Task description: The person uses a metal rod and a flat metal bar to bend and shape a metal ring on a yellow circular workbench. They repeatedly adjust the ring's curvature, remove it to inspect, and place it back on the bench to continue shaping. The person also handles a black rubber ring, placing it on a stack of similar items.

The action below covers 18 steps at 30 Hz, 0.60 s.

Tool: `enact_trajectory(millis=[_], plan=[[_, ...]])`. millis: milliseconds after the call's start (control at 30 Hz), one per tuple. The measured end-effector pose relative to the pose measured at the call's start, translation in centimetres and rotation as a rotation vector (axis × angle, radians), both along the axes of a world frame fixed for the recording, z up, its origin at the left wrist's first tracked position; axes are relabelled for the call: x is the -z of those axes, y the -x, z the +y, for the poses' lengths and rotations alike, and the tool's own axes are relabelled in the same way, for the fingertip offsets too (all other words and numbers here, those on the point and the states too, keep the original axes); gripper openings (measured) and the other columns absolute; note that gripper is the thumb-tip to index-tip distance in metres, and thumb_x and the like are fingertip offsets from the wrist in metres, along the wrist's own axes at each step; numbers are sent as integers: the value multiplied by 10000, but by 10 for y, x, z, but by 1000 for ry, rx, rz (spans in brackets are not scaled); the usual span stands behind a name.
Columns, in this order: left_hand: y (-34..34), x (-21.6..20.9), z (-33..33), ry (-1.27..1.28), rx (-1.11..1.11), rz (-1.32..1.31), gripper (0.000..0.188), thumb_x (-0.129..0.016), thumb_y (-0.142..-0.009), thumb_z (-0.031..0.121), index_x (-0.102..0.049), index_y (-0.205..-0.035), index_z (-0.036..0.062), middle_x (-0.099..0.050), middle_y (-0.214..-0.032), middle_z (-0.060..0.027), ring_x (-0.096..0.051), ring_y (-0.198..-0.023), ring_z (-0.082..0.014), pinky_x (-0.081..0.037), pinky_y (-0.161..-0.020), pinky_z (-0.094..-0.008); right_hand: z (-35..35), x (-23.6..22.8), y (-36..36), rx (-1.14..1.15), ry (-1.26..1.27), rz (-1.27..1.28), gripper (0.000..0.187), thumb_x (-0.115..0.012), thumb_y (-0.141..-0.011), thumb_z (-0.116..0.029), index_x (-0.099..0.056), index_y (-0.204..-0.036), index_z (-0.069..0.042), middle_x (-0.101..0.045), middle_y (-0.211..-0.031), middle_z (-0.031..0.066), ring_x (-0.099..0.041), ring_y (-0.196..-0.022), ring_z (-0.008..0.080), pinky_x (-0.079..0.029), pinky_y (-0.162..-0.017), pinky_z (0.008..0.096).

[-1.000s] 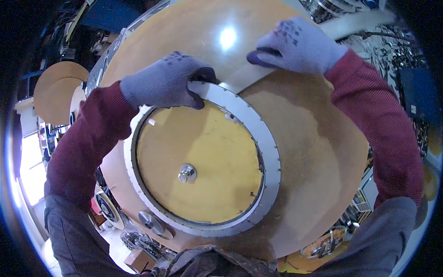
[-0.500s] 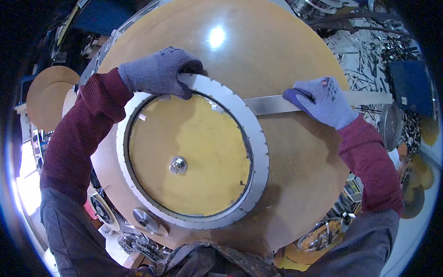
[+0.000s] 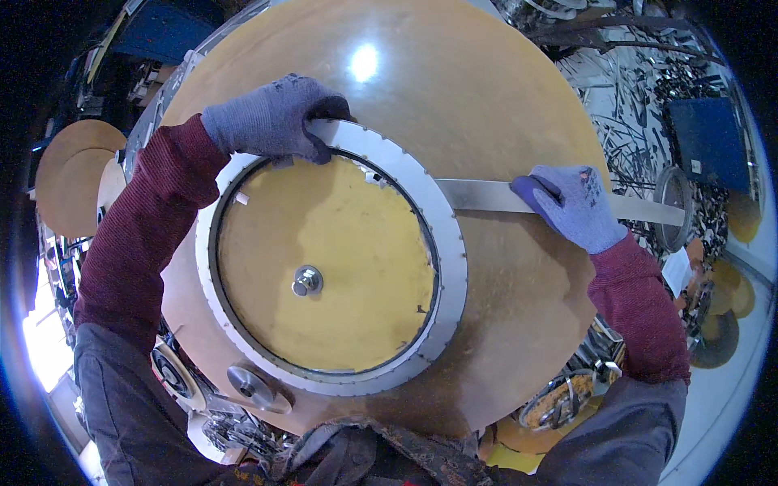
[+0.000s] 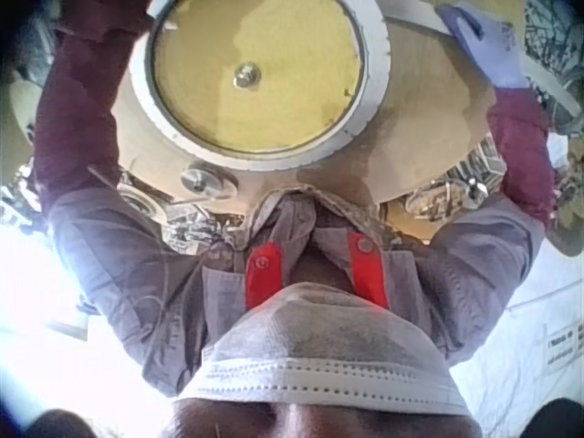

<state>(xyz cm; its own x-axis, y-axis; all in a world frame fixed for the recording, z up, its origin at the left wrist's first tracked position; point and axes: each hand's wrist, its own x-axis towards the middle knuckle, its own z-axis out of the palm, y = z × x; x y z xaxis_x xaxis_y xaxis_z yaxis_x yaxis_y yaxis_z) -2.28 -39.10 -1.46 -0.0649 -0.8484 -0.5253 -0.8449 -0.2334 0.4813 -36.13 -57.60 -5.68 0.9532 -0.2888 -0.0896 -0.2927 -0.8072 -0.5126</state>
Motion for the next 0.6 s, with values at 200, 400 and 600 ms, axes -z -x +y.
enact_trajectory(millis=[200, 400, 600], plan=[[1, 0, 6, 76, -41, -8, 454, -780, -661, 218, -647, -1060, 45, -664, -959, -154, -629, -895, -297, -491, -817, -372, 2, -5, 8, 9, 17, 99, 153, -614, -824, -121, -655, -930, -17, -645, -800, 160, -618, -701, 326, -479, -640, 369], [-1, 4, 8, 139, 2, -28, 468, -788, -671, 208, -639, -1077, 30, -658, -1003, -159, -626, -919, -292, -490, -832, -370, 14, -13, 12, 91, -49, 141, 195, -632, -828, -182, -657, -940, -24, -603, -717, 174, -588, -632, 352, -467, -589, 372], [0, 1, 7, 103, -16, 6, 498, -794, -664, 208, -634, -1103, 34, -658, -995, -154, -621, -927, -294, -489, -829, -370, 8, 7, 31, 50, 60, -31, 168, -636, -836, -184, -661, -915, -38, -589, -710, 175, -560, -592, 327, -433, -556, 371]])
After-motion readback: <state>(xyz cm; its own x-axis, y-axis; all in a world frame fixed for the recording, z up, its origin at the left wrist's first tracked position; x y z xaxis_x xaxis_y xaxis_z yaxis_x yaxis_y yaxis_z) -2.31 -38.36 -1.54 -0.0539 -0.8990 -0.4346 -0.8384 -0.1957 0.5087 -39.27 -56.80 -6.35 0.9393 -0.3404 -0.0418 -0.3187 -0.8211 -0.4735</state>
